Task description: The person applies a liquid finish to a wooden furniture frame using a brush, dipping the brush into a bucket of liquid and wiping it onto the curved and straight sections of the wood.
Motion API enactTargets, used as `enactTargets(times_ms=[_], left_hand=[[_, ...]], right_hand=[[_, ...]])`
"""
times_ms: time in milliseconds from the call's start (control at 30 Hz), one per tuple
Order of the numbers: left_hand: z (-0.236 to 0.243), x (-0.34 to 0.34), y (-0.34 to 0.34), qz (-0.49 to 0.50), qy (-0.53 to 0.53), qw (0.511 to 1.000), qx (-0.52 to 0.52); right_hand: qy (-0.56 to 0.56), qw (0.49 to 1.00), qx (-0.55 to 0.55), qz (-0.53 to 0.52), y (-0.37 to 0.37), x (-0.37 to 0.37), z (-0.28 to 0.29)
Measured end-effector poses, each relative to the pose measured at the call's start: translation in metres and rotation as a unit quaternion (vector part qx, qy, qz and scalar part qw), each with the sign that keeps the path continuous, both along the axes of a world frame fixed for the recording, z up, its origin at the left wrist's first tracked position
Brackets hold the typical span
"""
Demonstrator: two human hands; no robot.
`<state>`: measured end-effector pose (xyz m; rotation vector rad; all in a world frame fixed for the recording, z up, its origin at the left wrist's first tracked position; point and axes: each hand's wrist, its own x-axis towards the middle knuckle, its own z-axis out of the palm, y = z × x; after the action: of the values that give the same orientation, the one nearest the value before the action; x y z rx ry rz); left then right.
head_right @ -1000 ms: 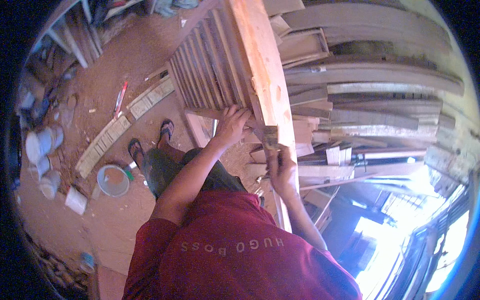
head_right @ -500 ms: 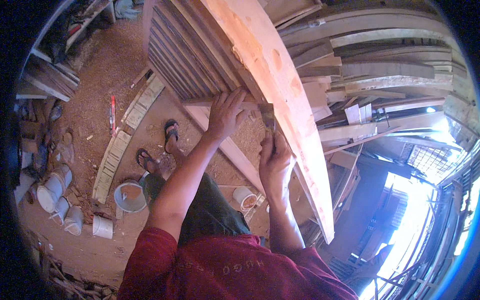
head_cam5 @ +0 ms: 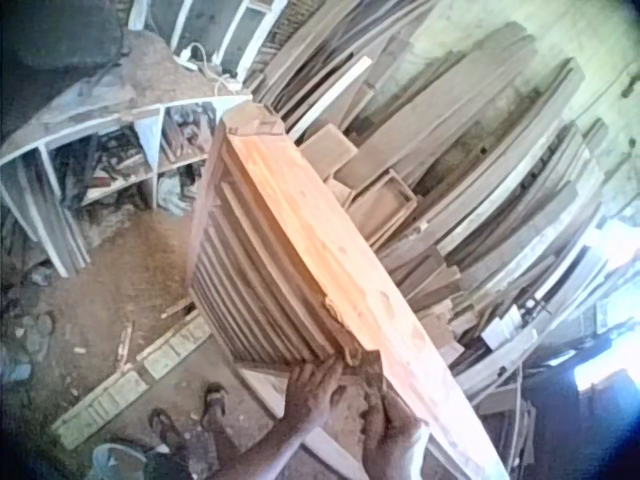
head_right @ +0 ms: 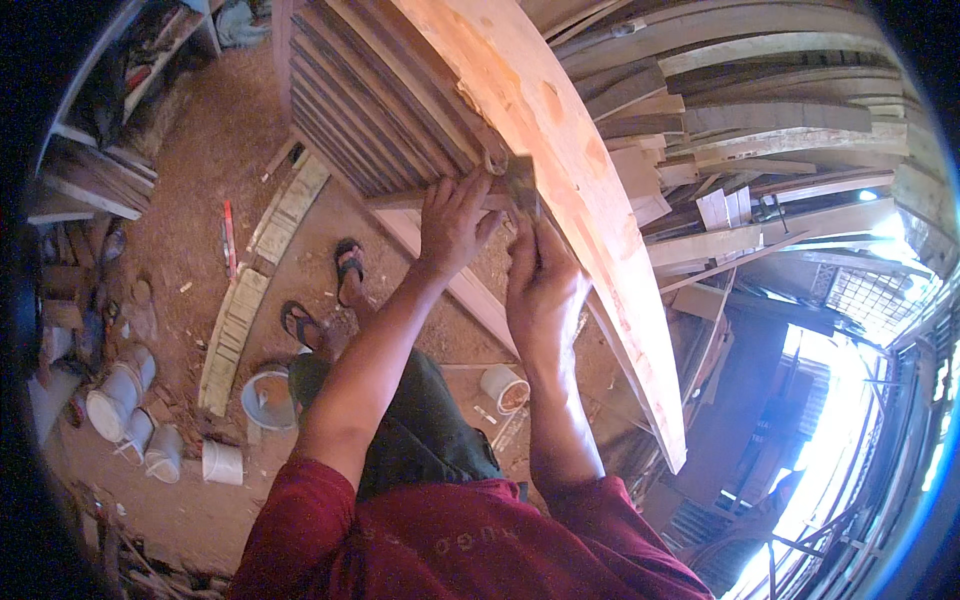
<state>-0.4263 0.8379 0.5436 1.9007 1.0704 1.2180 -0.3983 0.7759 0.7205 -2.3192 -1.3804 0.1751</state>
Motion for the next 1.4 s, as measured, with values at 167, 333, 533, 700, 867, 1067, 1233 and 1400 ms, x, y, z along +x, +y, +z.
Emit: enactTargets(times_ms=[167, 333, 533, 700, 867, 1067, 1233, 1400], left_hand=[[0.0, -0.002, 0.002, -0.001, 0.006, 1.0, 0.0], [0.001, -0.005, 0.003, -0.01, 0.023, 1.0, -0.01], [0.003, -0.008, 0.003, -0.016, 0.024, 1.0, -0.013], [0.007, -0.016, 0.005, -0.043, 0.042, 0.998, -0.028], [0.011, -0.019, 0.003, -0.02, 0.053, 0.998, -0.019], [0.009, -0.016, -0.003, -0.003, 0.052, 0.998, -0.027], [0.005, -0.012, -0.007, 0.028, 0.089, 0.996, -0.011], [-0.001, -0.012, -0.008, 0.046, 0.121, 0.992, -0.002]], right_hand=[[-0.015, 1.0, 0.006, 0.02, 0.006, 0.002, -0.005], [0.0, 1.0, 0.009, -0.001, -0.005, 0.001, -0.005], [-0.005, 1.0, -0.009, 0.003, 0.013, -0.013, 0.004], [0.042, 0.998, -0.017, -0.037, 0.002, -0.015, 0.022], [-0.041, 0.993, -0.036, 0.103, -0.017, 0.015, 0.051], [-0.204, 0.962, -0.087, 0.162, 0.048, -0.025, 0.105], [-0.188, 0.939, -0.067, 0.279, 0.089, -0.066, 0.075], [-0.282, 0.934, -0.072, 0.207, 0.101, -0.091, 0.04]])
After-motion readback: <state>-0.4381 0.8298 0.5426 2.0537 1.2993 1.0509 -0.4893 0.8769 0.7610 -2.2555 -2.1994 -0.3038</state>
